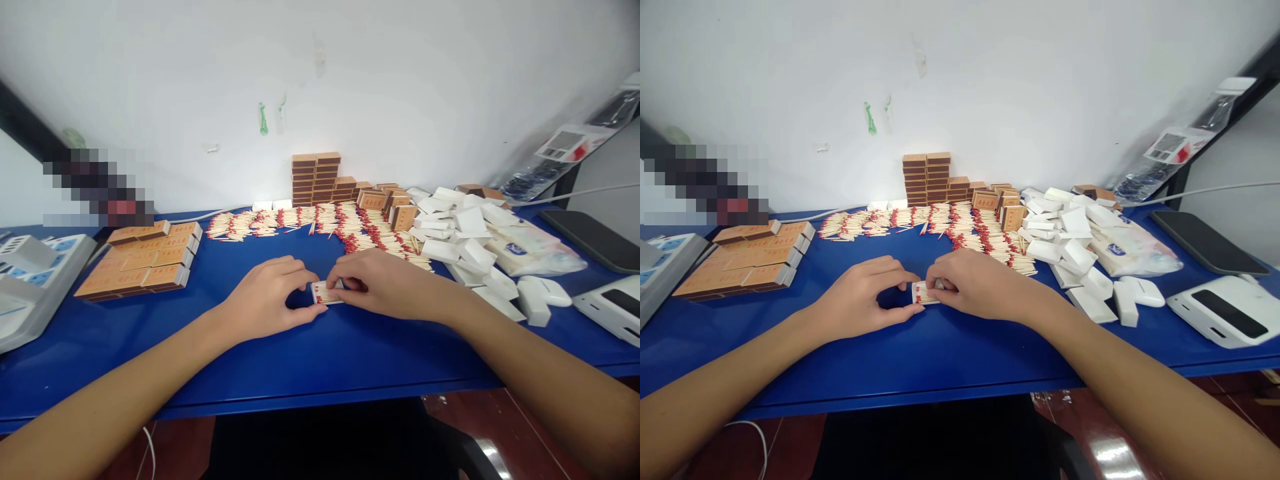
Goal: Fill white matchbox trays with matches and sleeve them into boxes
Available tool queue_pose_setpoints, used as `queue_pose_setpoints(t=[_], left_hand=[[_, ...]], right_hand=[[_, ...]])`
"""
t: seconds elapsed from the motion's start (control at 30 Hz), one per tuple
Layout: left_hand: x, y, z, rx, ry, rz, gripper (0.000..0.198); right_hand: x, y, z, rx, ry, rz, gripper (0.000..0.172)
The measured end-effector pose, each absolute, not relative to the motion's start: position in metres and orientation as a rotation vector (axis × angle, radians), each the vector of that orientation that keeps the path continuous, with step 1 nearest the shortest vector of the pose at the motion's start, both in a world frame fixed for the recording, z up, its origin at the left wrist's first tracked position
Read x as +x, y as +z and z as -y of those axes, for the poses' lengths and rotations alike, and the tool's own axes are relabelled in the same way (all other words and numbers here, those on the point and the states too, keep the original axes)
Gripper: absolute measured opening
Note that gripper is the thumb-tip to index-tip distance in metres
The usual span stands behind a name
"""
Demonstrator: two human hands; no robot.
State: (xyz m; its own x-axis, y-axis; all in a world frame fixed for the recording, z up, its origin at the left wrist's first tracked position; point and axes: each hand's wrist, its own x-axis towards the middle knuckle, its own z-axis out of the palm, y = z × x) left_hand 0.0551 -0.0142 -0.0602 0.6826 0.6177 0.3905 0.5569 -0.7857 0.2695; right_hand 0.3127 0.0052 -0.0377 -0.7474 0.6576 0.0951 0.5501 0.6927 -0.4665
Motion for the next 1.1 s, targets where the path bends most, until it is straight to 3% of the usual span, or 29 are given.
queue_pose_setpoints(t=[0.5,0.77,1.1], left_hand=[[0.055,-0.060,0.015,2.752,0.709,-0.970,0.026],[0.053,-0.060,0.013,2.721,0.672,-0.996,0.027],[0.052,-0.060,0.013,2.691,0.641,-1.031,0.027]], right_hand=[[0.313,-0.035,-0.005,-0.947,0.795,2.627,0.021],[0.344,-0.022,-0.026,-1.198,0.379,2.559,0.018],[0.344,-0.024,-0.032,-1.415,0.479,2.704,0.010]])
